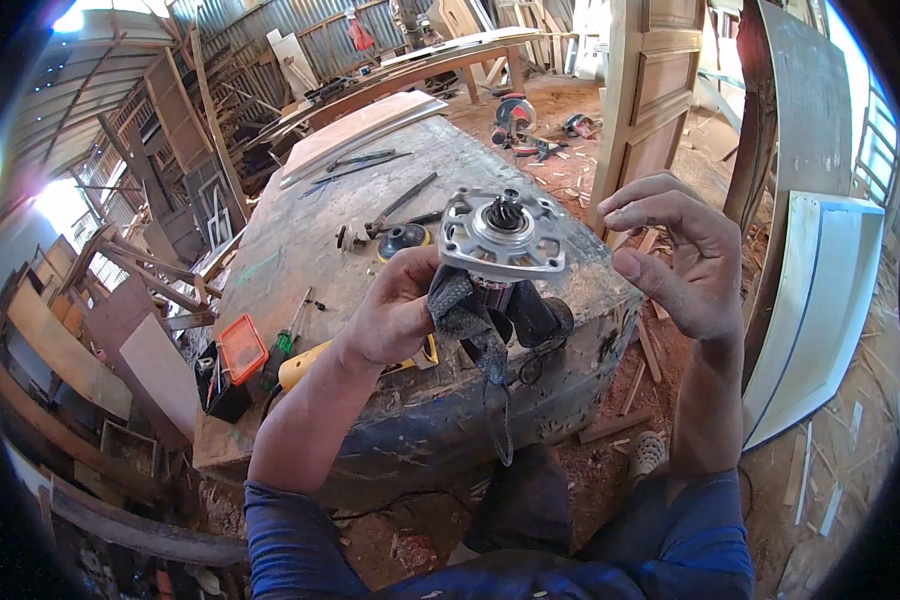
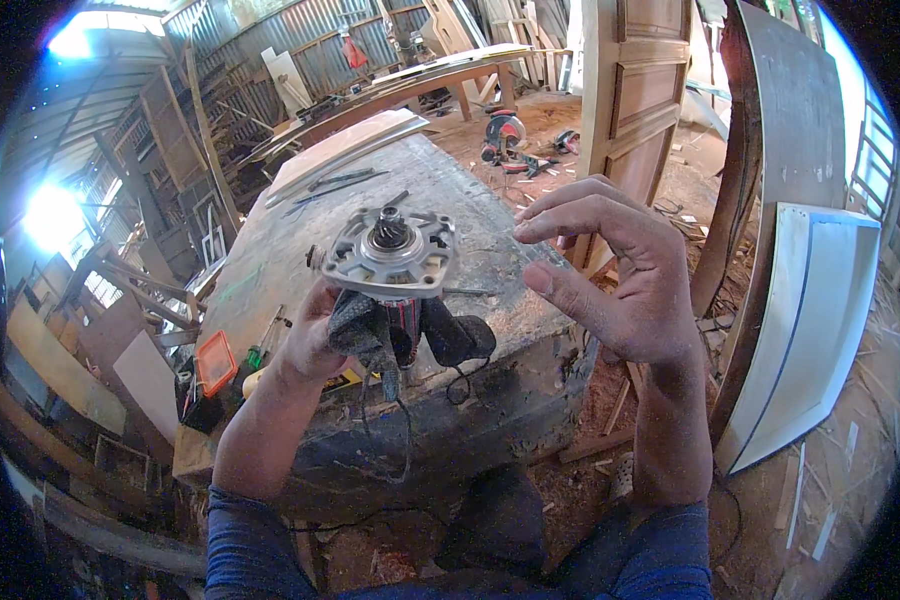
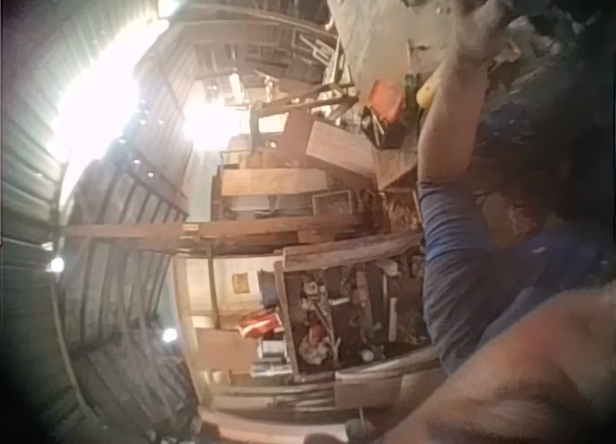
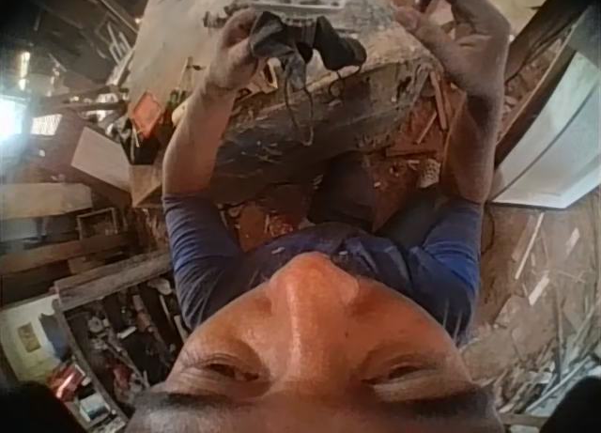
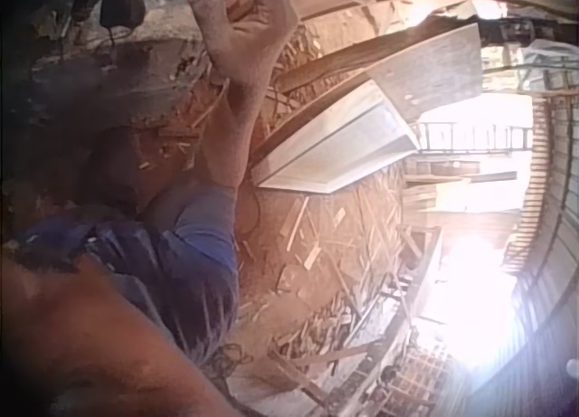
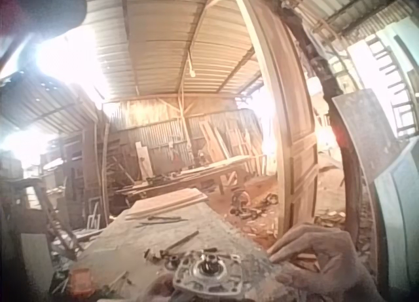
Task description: The person disassembles an angle grinder, handling and separating the rotor, gear housing, and motor casing on a workbench.
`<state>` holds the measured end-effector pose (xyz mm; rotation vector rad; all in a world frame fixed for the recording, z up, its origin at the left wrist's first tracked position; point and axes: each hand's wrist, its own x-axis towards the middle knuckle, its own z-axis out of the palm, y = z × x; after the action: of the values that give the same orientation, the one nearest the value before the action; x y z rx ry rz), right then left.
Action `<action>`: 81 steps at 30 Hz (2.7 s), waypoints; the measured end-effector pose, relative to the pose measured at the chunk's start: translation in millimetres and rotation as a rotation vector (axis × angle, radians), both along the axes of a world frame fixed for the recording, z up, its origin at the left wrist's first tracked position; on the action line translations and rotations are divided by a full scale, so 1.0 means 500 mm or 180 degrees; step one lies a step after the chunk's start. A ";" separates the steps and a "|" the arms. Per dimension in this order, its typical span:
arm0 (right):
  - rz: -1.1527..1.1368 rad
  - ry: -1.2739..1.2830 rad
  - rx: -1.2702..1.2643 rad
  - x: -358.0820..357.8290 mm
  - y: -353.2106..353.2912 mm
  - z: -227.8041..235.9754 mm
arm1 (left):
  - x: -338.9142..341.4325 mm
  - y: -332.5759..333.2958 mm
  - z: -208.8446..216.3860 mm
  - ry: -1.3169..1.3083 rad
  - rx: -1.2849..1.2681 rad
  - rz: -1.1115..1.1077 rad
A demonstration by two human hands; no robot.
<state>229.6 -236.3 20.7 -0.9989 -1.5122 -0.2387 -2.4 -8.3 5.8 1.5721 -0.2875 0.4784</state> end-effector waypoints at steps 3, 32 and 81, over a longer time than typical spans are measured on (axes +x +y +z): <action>0.0040 0.0073 -0.0010 -0.004 0.000 0.001 | -0.001 0.004 0.003 0.0051 -0.0151 -0.0250; 0.0992 0.0702 -0.0342 -0.020 0.009 -0.014 | 0.024 -0.033 0.030 -0.0787 0.3120 0.2365; 0.0024 0.0412 0.0730 -0.037 0.012 -0.012 | 0.035 -0.027 0.018 -0.1145 0.3402 0.2051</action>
<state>210.9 -230.1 14.8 -0.8104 -1.3377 -0.3281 14.9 -22.0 14.6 2.6355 -0.3263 1.2517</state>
